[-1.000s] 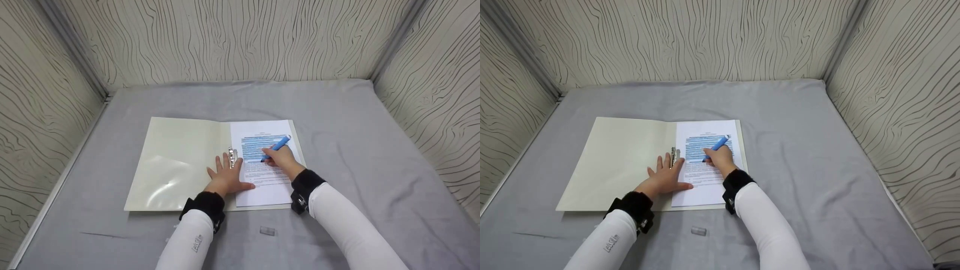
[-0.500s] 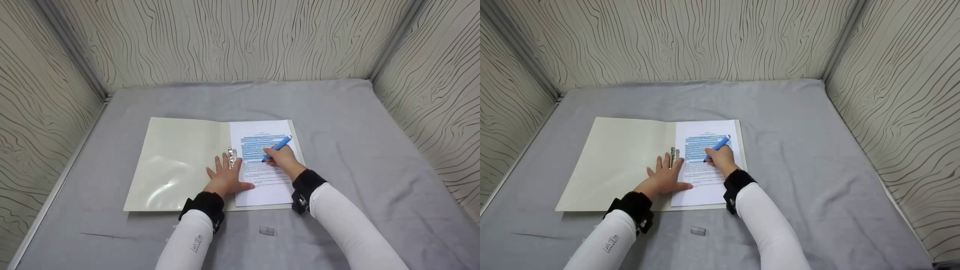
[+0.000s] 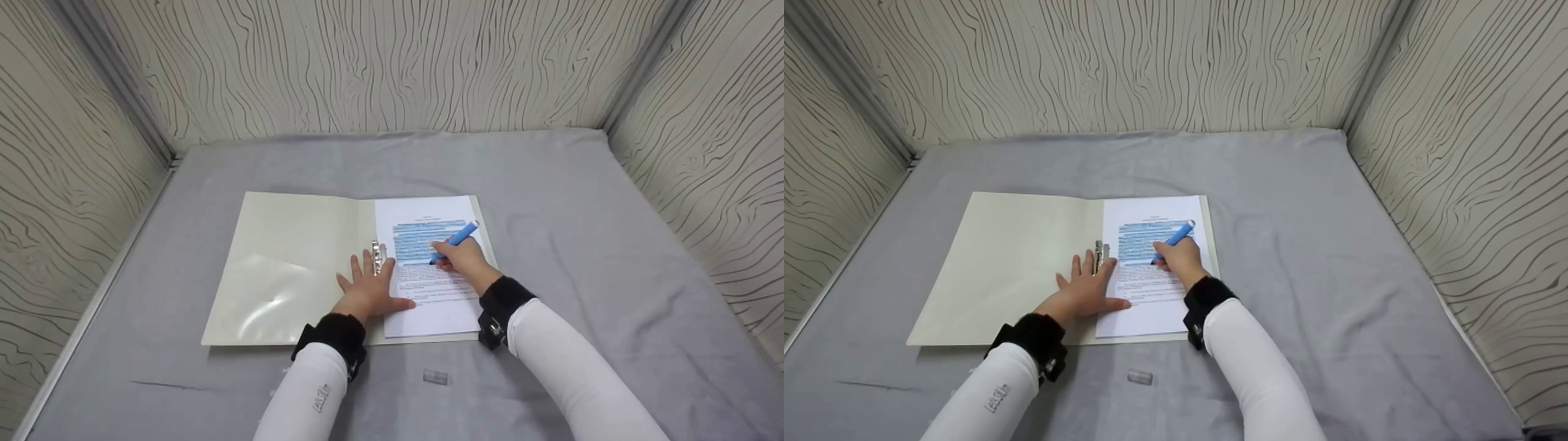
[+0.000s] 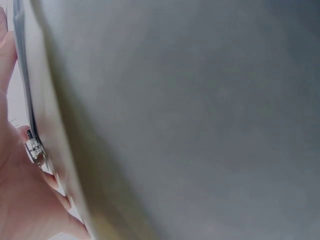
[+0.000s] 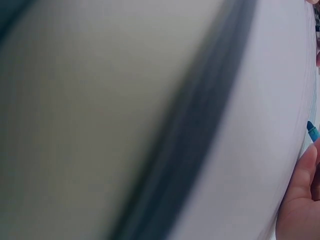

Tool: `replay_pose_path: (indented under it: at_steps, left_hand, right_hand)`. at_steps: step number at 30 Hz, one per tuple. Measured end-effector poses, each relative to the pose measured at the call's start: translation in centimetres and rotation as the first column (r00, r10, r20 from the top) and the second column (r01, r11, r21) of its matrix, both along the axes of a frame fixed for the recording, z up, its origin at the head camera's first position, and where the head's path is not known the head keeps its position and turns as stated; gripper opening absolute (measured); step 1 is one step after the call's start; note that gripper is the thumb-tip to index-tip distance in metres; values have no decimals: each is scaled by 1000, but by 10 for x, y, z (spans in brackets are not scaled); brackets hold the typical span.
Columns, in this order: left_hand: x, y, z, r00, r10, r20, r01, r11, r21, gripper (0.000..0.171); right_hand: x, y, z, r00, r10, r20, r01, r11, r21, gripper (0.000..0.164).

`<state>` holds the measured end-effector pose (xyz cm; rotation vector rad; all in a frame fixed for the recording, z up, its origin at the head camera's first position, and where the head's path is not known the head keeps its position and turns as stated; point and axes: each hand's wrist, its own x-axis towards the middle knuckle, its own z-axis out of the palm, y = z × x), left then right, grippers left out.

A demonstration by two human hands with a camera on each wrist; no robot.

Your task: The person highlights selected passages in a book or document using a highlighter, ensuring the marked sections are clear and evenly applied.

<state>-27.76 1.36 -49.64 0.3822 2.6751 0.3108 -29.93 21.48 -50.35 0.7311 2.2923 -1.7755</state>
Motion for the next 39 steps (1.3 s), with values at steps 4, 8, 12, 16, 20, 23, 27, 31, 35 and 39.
replay_pose_path:
  at_steps: [4,8,12,16,20,23,27,31,35,39]
  left_hand:
    - [0,1,0,1000,0,-8,0,1000,-7,102]
    - [1,1,1,1000,-1,-7,1,1000,-11,102]
    - [1,0,2,1000,-3,-5,3,1000,-11,102]
    - [1,0,2,1000,-5,-6,5,1000,-6,102]
    - [1,0,2,1000,-7,-3,7,1000,-7,101]
    - [1,0,3,1000,-7,-1,7,1000,-10,101]
    - [1,0,3,1000,-6,1,6,1000,-12,101]
    - [1,0,2,1000,-4,0,4,1000,-10,101]
    - [1,0,1,1000,3,1,-3,1000,-6,101]
    - [1,1,2,1000,6,2,-6,1000,-5,102]
  right_hand:
    - [0,1,0,1000,-11,-7,10,999,-32,29]
    - [1,2,0,1000,-13,-10,12,999,-42,28]
    - [1,3,0,1000,-9,-11,9,999,-36,29]
    - [2,4,0,1000,-7,-2,7,1000,-29,31]
    - [2,5,1,1000,-5,1,5,1000,-24,31]
    - [2,6,0,1000,-2,0,2,1000,-17,31]
    - [2,8,-1,1000,0,-8,0,1000,-9,33]
    - [2,8,-2,1000,-4,-5,4,1000,-11,33]
    - [3,9,0,1000,-2,2,2,1000,-16,32]
    - [3,12,1,1000,1,10,-1,1000,-15,31]
